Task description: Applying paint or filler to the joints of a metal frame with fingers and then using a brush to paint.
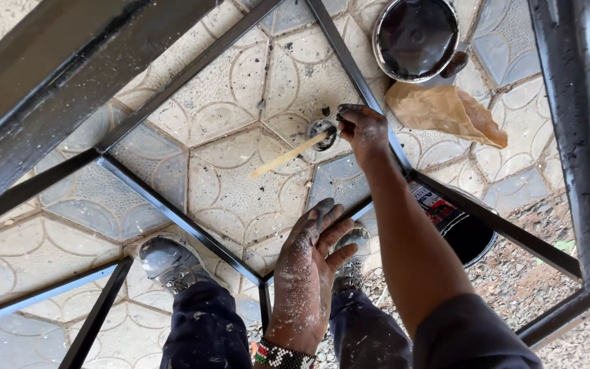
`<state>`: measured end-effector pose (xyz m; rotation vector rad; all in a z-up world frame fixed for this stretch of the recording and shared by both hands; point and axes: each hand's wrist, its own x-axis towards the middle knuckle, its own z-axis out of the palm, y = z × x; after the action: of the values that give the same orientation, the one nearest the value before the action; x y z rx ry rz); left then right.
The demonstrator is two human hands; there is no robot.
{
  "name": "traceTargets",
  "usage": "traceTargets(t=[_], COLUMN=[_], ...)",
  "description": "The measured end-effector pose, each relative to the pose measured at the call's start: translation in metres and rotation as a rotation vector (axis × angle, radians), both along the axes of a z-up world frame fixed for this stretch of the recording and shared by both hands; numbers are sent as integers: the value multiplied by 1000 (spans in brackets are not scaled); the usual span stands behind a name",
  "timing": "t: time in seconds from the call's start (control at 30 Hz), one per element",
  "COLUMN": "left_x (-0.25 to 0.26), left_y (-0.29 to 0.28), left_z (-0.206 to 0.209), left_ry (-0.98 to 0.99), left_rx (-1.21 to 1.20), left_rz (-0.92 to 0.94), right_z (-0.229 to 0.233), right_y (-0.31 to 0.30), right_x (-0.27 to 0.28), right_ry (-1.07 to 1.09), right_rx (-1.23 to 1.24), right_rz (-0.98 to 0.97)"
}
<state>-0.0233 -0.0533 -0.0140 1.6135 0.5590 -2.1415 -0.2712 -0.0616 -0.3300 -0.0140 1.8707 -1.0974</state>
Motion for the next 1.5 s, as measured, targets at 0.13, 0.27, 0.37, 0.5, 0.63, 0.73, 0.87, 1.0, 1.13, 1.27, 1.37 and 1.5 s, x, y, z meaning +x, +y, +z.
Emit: traceTargets(t=[0.13, 0.27, 0.37, 0.5, 0.63, 0.73, 0.87, 1.0, 1.13, 1.27, 1.37, 1.5], left_x=[1, 0, 5, 5, 4, 8, 9, 32, 65, 106, 138, 184], left_y=[-3, -8, -12, -16, -6, -14, -14, -7, 9, 12, -15, -65], left_z=[-5, -4, 0, 3, -3, 6, 3, 16, 25, 65, 119, 156], left_ry=[-19, -30, -28, -43, -42, -48, -135, -189, -314, -370, -439, -555], left_rx=[33, 84, 46, 51, 24, -25, -77, -306, -519, -680, -696, -693], left_rz=[21, 69, 35, -7, 12, -22, -10, -93, -88, -116, -236, -228], right_z=[-10, 6, 45, 20, 27, -5, 17, 144, 239, 311, 337, 383], right_y=[-8, -19, -43, -43, -39, -16, -4, -10, 14, 28, 32, 3], right_x=[-13, 7, 41, 33, 20, 4, 16, 63, 98, 126, 145, 175], right_ry=[-153, 379, 472, 637, 510, 280, -237, -382, -585, -571, -569, -511], right_rx=[169, 242, 251, 340, 215, 75, -182, -122, -201, -323, -360, -275], right_rz=[150, 545, 831, 996, 753, 394, -61, -115, -73, 67, 69, 96])
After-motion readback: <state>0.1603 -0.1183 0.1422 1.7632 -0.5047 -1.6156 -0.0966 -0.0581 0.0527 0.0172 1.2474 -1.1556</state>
